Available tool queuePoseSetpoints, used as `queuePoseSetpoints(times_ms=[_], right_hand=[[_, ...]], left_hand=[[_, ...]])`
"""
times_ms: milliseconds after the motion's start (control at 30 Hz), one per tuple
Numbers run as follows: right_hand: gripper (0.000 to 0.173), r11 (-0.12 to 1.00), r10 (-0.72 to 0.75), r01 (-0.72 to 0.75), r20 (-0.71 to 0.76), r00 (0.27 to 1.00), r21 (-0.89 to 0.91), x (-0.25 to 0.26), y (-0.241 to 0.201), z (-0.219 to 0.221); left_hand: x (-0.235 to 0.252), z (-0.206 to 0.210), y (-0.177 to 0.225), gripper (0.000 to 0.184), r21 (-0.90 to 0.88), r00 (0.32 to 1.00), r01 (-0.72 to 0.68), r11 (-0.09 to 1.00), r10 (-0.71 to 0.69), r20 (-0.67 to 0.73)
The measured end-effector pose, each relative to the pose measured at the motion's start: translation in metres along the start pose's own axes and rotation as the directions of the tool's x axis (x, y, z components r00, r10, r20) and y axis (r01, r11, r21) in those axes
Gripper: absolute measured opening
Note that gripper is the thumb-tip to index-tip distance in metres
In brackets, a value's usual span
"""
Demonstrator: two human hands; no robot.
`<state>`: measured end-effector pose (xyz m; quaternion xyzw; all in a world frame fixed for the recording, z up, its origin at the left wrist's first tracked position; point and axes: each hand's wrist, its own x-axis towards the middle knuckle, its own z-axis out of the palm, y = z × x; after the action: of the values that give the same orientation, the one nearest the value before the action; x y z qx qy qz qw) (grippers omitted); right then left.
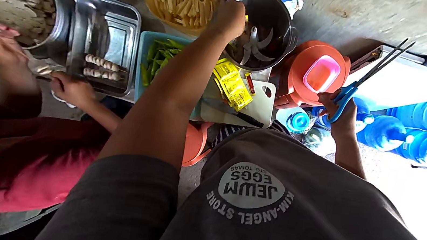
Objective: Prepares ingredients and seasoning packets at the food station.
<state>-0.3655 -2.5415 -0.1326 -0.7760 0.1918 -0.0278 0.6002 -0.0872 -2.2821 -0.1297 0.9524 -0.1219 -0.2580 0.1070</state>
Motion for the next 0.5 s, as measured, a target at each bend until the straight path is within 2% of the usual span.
queuePoseSetpoints(times_ms=[167,300,400,500], right_hand=[[0.016,1.0,-0.031,0.031,0.023,0.999,0.001,-0.001,0.0,0.003],[0.016,0.999,-0.032,0.032,0.038,0.999,0.003,-0.003,0.001,0.003],[0.016,1.0,-0.028,0.028,0.037,0.999,-0.007,-0.003,0.0,0.004],[0.014,0.999,-0.036,0.035,0.04,0.999,0.006,-0.003,0.0,0.006]], left_hand=[[-0.003,0.009,-0.002,0.033,0.002,0.999,-0.007,1.0,0.008,-0.048],[-0.011,0.009,0.004,0.03,0.009,0.999,0.03,1.0,-0.03,0.026],[-0.009,0.014,0.001,0.03,0.009,0.998,0.0,1.0,0.001,-0.065],[-0.015,0.012,0.0,0.03,-0.006,0.999,-0.009,1.0,0.009,-0.036]])
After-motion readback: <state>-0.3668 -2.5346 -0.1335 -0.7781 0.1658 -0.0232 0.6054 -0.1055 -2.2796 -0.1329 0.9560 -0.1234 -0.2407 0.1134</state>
